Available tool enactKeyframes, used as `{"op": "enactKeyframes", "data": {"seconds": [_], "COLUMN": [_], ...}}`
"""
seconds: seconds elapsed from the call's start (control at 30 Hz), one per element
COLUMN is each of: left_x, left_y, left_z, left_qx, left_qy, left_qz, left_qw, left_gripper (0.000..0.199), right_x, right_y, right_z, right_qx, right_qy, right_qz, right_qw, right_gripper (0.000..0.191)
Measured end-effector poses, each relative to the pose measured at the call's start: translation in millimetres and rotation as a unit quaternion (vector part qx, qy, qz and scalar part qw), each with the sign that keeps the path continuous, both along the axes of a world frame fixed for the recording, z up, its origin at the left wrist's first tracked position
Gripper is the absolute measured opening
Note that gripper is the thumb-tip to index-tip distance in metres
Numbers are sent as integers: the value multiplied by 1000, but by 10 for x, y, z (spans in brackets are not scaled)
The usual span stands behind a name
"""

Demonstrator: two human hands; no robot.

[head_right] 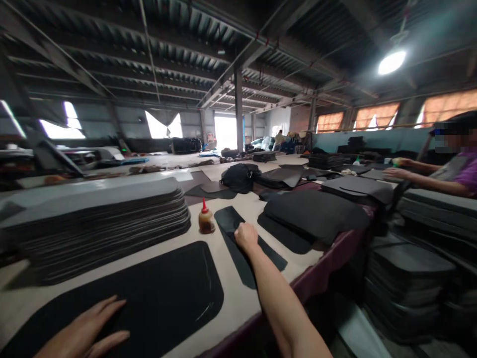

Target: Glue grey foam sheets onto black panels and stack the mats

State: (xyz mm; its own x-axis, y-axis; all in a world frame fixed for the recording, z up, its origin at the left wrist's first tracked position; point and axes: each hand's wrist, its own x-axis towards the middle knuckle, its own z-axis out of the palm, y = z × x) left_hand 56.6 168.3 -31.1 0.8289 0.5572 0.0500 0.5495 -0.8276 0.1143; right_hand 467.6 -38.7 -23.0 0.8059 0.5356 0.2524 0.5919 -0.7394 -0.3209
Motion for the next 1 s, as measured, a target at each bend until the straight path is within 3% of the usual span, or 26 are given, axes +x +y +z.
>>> {"op": "enactKeyframes", "data": {"seconds": [0.1, 0.17, 0.23, 0.37, 0.57, 0.77, 1.0], "left_x": [48, 63, 59, 48, 58, 69, 67], "left_y": [-212, -270, -287, -300, -322, -313, -335], "left_z": [273, 346, 351, 335, 364, 365, 400], "left_qx": [-6, -6, -5, -4, -16, -20, -28], "left_qy": [57, 64, 60, 59, 65, 57, 65], "left_qz": [-2, -4, -8, -10, -3, 0, 6], "left_qw": [998, 998, 998, 998, 998, 998, 998], "left_gripper": [83, 82, 81, 79, 81, 81, 80], "right_x": [-16, -22, -17, 27, 88, 177, 287], "right_y": [-12, -3, 21, 89, 119, 53, -74], "right_z": [-16, -25, -32, -49, -94, -88, -74], "right_qx": [13, 16, 11, 13, 59, 166, 322], "right_qy": [-8, -15, -14, 7, 42, 104, 155], "right_qz": [3, 8, 17, 32, 40, 11, -6], "right_qw": [1000, 1000, 1000, 999, 997, 981, 934], "right_gripper": [38, 51, 47, 22, 18, 25, 23]}}
